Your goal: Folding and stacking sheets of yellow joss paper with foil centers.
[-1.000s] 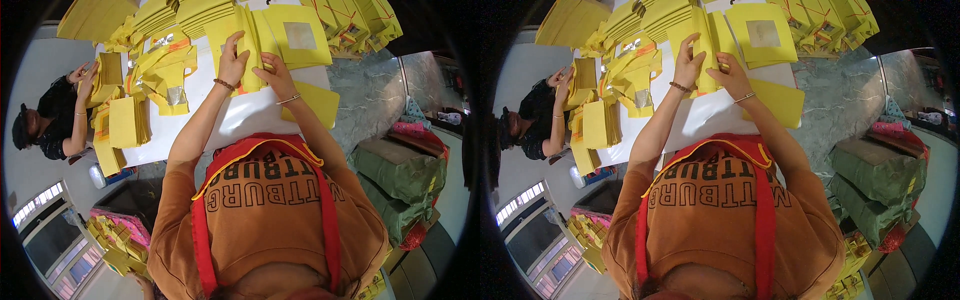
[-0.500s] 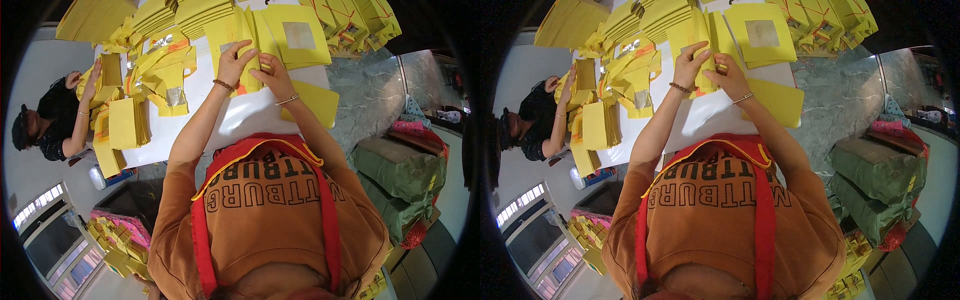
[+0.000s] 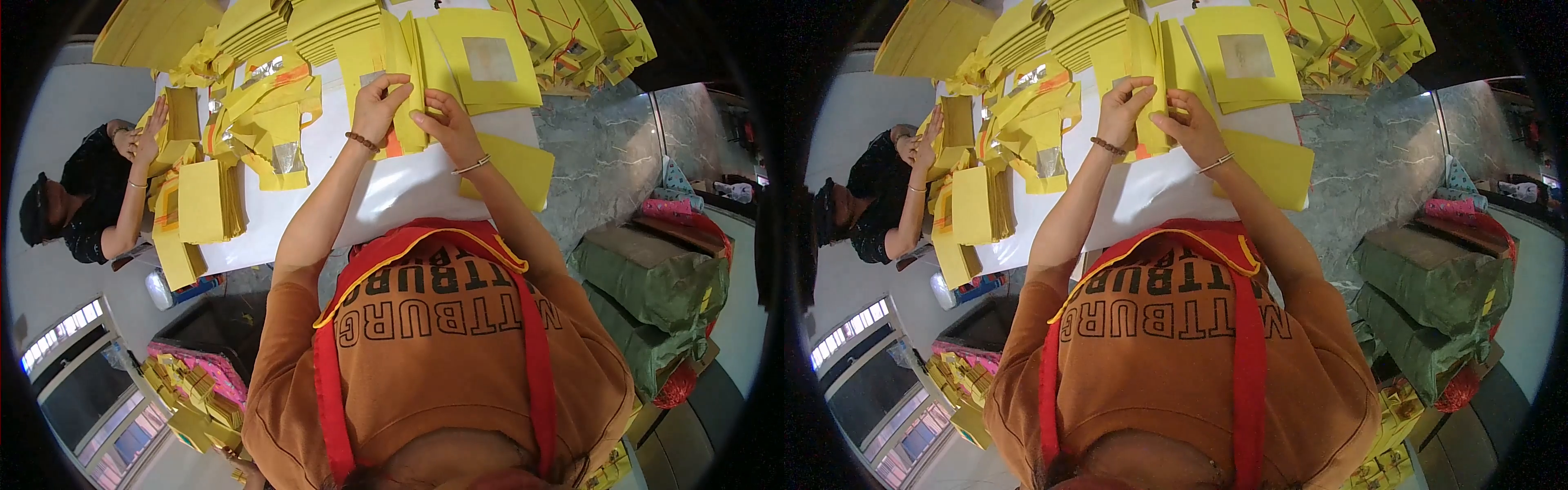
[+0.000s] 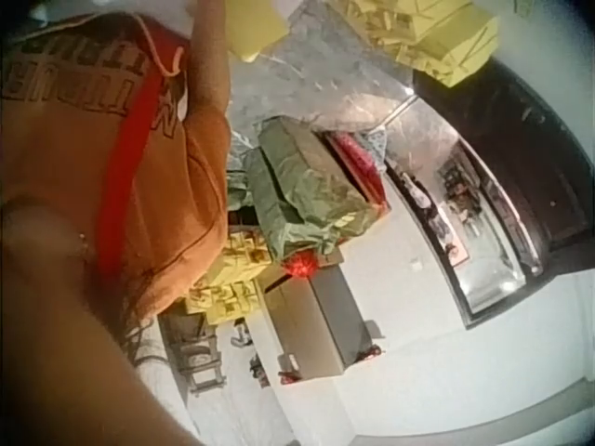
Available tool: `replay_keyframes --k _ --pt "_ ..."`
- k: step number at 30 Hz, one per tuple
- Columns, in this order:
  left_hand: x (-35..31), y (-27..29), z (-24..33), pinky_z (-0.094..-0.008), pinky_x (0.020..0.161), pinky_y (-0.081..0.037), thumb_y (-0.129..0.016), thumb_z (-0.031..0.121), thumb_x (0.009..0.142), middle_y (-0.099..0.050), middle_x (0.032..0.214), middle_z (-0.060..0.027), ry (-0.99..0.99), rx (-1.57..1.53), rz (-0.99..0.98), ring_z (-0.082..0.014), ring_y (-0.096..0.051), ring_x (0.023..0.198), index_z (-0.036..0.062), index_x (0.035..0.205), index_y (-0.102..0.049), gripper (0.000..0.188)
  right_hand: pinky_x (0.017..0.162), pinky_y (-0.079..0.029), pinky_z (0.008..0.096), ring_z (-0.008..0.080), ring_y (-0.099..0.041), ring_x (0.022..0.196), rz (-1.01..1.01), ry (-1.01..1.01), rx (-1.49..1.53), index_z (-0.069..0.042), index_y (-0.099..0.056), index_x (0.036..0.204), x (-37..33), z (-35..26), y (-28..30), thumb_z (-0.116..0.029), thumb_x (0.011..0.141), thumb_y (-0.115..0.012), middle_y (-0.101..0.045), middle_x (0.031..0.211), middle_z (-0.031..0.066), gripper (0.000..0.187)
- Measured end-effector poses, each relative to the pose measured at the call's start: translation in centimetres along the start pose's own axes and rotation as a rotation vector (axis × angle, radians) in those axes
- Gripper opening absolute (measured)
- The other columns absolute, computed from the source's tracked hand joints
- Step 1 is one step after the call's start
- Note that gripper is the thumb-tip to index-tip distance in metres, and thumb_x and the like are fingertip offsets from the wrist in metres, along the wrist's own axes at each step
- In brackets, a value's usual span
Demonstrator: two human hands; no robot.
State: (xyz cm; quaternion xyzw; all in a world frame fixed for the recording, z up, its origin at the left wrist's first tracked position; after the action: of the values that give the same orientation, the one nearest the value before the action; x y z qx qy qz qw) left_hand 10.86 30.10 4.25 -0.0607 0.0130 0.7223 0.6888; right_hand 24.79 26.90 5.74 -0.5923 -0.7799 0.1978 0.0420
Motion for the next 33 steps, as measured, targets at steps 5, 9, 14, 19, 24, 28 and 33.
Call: replay_keyframes --k 5,9,14,19,24,28,33 --pt "-0.2 -0.2 0.9 -0.0213 0.040 -0.029 -0.057 0.015 0.077 -0.041 0.054 0.0038 0.010 0.117 0.052 -0.0045 -0.037 0.046 0.0033 0.083 -0.056 0.013 0.072 -0.042 0.0206 0.0074 -0.051 0.086 0.070 0.116 -0.011 -0.004 -0.045 0.112 0.8 1.6 0.8 -0.015 0.085 -0.053 -0.052 0.099 0.0025 0.030" --pt "-0.4 0.0 0.7 -0.0215 0.041 -0.029 -0.055 0.012 0.076 -0.041 0.054 0.0039 -0.031 0.114 0.089 -0.0048 -0.037 0.046 0.0030 0.082 -0.054 0.011 0.074 -0.041 0.0207 0.0071 -0.050 0.084 0.080 -0.108 0.174 -0.003 -0.046 0.111 1.0 2.1 1.2 -0.018 0.088 -0.048 -0.052 0.095 0.0002 0.027" --pt "-0.5 0.1 0.5 -0.0217 0.042 -0.029 -0.054 0.010 0.076 -0.041 0.055 0.0037 -0.179 0.129 0.105 -0.0052 -0.036 0.047 0.0024 0.085 -0.054 0.012 0.074 -0.043 0.0222 0.0092 -0.051 0.086 0.041 -0.024 0.092 -0.003 -0.045 0.112 1.0 2.0 0.7 -0.018 0.086 -0.052 -0.052 0.100 0.0046 0.030" --pt "-0.9 -0.5 1.6 -0.0212 0.042 -0.028 -0.054 0.009 0.077 -0.039 0.055 0.0044 -0.108 0.069 0.091 -0.0046 -0.035 0.048 0.0035 0.097 -0.058 0.021 0.073 -0.044 0.0232 0.0118 -0.053 0.086 0.079 0.081 -0.096 -0.002 -0.044 0.112 0.6 1.1 0.4 -0.018 0.081 -0.058 -0.052 0.104 0.0091 0.037" --pt "-0.6 -0.3 1.0 -0.0208 0.042 -0.027 -0.063 0.019 0.077 -0.038 0.054 0.0053 -0.110 0.166 0.058 -0.0040 -0.033 0.048 0.0047 0.101 -0.060 0.028 0.074 -0.044 0.0240 0.0132 -0.053 0.088 0.050 0.083 -0.157 -0.002 -0.043 0.113 0.4 0.7 0.0 -0.016 0.079 -0.061 -0.050 0.107 0.0091 0.041" --pt "-0.3 -0.2 0.2 -0.0200 0.043 -0.025 -0.066 0.023 0.076 -0.037 0.056 0.0065 -0.103 0.108 0.026 -0.0037 -0.032 0.049 0.0055 0.101 -0.060 0.032 0.073 -0.044 0.0237 0.0131 -0.053 0.088 0.050 0.071 -0.133 -0.003 -0.043 0.114 0.5 1.0 0.2 -0.016 0.079 -0.061 -0.049 0.107 0.0087 0.042" --pt "-0.3 -0.3 0.2 -0.0194 0.044 -0.024 -0.066 0.021 0.076 -0.037 0.058 0.0071 -0.132 0.063 -0.001 -0.0032 -0.030 0.051 0.0058 0.102 -0.059 0.031 0.074 -0.044 0.0240 0.0131 -0.052 0.088 0.053 0.042 -0.083 -0.004 -0.042 0.115 0.5 1.2 0.6 -0.017 0.079 -0.061 -0.049 0.108 0.0082 0.043"
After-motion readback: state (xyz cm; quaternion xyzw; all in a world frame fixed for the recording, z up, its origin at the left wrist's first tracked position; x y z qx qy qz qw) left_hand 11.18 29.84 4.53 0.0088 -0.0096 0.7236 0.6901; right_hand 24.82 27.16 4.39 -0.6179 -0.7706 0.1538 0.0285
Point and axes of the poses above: each hand's wrist, its own x-axis towards the middle knuckle, its own y-axis out of the back of the hand, z = x × y, the point moved 3 cm from there along x, towards the middle knuckle
